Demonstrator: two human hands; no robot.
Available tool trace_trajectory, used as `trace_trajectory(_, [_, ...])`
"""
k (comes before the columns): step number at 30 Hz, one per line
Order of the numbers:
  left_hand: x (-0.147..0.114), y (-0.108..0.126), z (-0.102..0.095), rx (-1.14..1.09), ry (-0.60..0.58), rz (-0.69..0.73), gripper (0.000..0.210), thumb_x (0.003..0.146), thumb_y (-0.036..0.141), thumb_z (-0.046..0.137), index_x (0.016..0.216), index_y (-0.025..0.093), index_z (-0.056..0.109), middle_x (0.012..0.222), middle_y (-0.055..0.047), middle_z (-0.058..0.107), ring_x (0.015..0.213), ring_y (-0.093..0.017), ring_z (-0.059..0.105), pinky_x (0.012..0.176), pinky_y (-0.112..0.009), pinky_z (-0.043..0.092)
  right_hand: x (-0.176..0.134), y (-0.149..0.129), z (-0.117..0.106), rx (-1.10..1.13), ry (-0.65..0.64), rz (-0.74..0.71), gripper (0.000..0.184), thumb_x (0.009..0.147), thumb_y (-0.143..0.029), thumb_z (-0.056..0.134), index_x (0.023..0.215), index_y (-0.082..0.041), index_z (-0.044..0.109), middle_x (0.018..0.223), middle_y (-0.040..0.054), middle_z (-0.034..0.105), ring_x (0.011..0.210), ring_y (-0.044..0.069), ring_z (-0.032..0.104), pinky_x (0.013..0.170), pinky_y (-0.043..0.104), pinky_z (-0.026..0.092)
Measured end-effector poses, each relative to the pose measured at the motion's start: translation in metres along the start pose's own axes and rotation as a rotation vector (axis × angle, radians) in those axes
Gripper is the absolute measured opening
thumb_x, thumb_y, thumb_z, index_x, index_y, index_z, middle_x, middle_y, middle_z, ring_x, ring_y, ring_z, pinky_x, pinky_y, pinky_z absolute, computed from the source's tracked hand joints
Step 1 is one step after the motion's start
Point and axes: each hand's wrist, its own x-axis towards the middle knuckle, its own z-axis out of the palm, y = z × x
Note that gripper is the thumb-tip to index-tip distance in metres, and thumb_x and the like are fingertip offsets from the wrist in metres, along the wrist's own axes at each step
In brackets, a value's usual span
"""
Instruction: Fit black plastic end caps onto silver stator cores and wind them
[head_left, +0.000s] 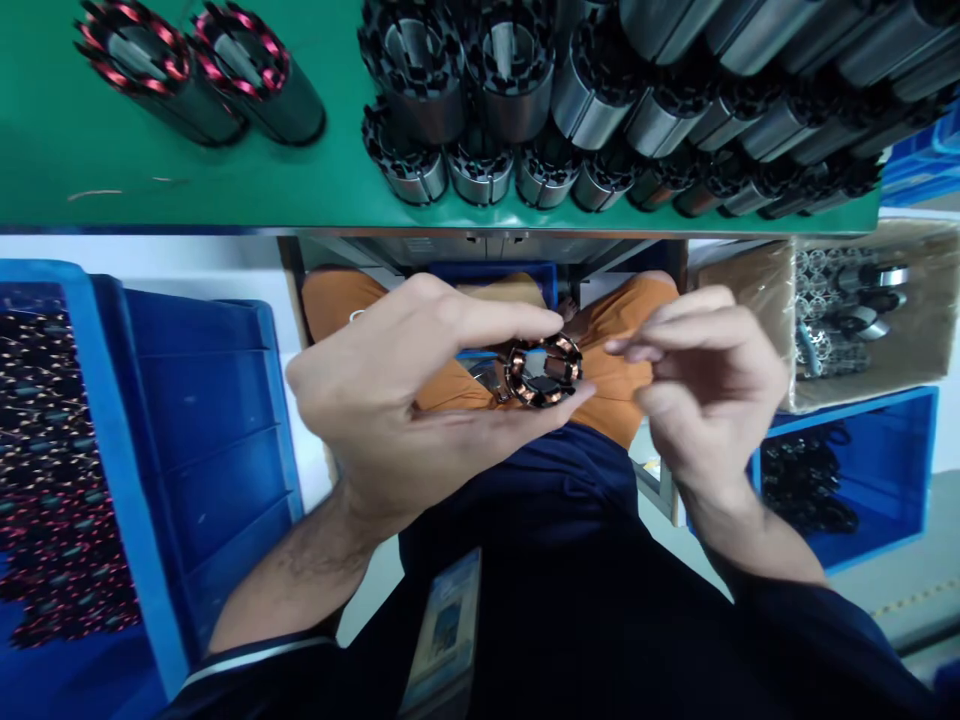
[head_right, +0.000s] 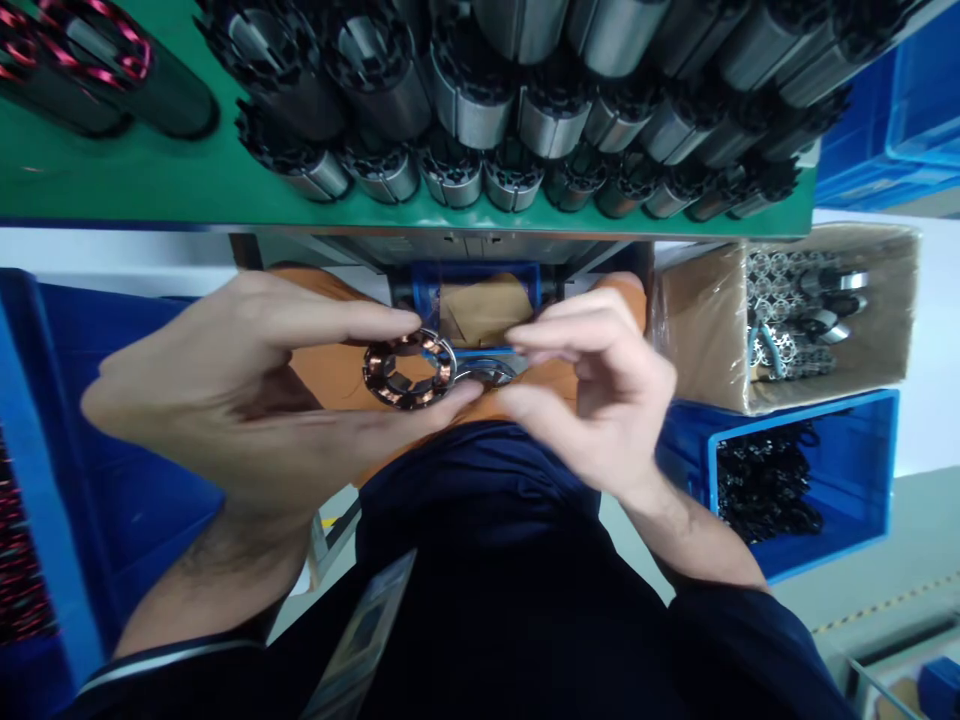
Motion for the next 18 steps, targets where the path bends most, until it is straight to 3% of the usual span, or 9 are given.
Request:
trace_trajectory(3, [0.004, -0.004, 0.005, 0.209, 0.156, 0.245, 0.033, 0.104, 0.05, 0.105, 0.131, 0.037, 0.092, 0.117, 0.007, 0.094, 0.099, -0.021, 0.083, 0.085, -0.046, 0.066, -0.006, 0.0, 0.005, -0.01, -0.098, -0.072, 0.023, 0.104, -0.047, 0.104, 0.126, -0.044, 0.097, 0.115, 0.0057, 0.083, 0.104, 0.03, 0.08, 0.097, 0.054, 0.074])
trace_trajectory(7, [0.006, -0.009, 0.009, 0.226, 0.174, 0.296, 0.039, 0.107, 0.056, 0.104, 0.134, 0.032, 0.089, 0.12, 0.003, 0.093, 0.106, -0.022, 0.085, 0.091, -0.047, 0.071, -0.003, 0.001, -0.001, -0.085, -0.081, -0.098, 0.012, 0.105, -0.035, 0.103, 0.113, -0.043, 0.099, 0.11, 0.0049, 0.083, 0.104, 0.031, 0.079, 0.107, 0.059, 0.075])
trace_trajectory(9, [0.006, -0.007, 0.011, 0.168, 0.136, 0.239, 0.049, 0.109, 0.065, 0.1, 0.136, 0.027, 0.086, 0.125, -0.001, 0.091, 0.116, -0.025, 0.085, 0.095, -0.045, 0.073, 0.001, -0.001, -0.004, -0.141, -0.059, -0.098, 0.008, 0.104, -0.043, 0.104, 0.11, -0.042, 0.099, 0.109, 0.007, 0.083, 0.107, 0.034, 0.081, 0.113, 0.064, 0.075])
trace_trajectory(12, [0.009, 0.004, 0.019, 0.053, 0.024, 0.049, 0.061, 0.113, 0.08, 0.087, 0.136, 0.024, 0.082, 0.135, -0.007, 0.087, 0.137, -0.031, 0.082, 0.102, -0.045, 0.076, 0.001, -0.006, -0.001, -0.124, -0.006, 0.007, 0.018, 0.106, -0.056, 0.101, 0.105, -0.039, 0.098, 0.109, 0.0091, 0.083, 0.11, 0.037, 0.084, 0.111, 0.064, 0.077])
trace_trajectory(16, [0.018, 0.017, 0.034, -0.034, -0.015, -0.048, 0.058, 0.116, 0.079, 0.082, 0.134, 0.025, 0.079, 0.143, -0.011, 0.084, 0.147, -0.034, 0.079, 0.108, -0.046, 0.077, -0.007, -0.005, 0.02, 0.198, -0.088, 0.258, 0.029, 0.108, -0.054, 0.1, 0.133, -0.042, 0.095, 0.122, 0.0026, 0.09, 0.1, 0.025, 0.087, 0.098, 0.048, 0.08])
trace_trajectory(18, [0.022, 0.016, 0.038, -0.042, -0.011, -0.06, 0.053, 0.117, 0.076, 0.083, 0.133, 0.025, 0.078, 0.144, -0.011, 0.083, 0.147, -0.035, 0.079, 0.109, -0.047, 0.077, -0.013, 0.0, 0.031, 0.349, -0.14, 0.322, 0.037, 0.105, -0.05, 0.104, 0.139, -0.042, 0.094, 0.127, 0.0005, 0.092, 0.105, 0.023, 0.088, 0.101, 0.044, 0.08])
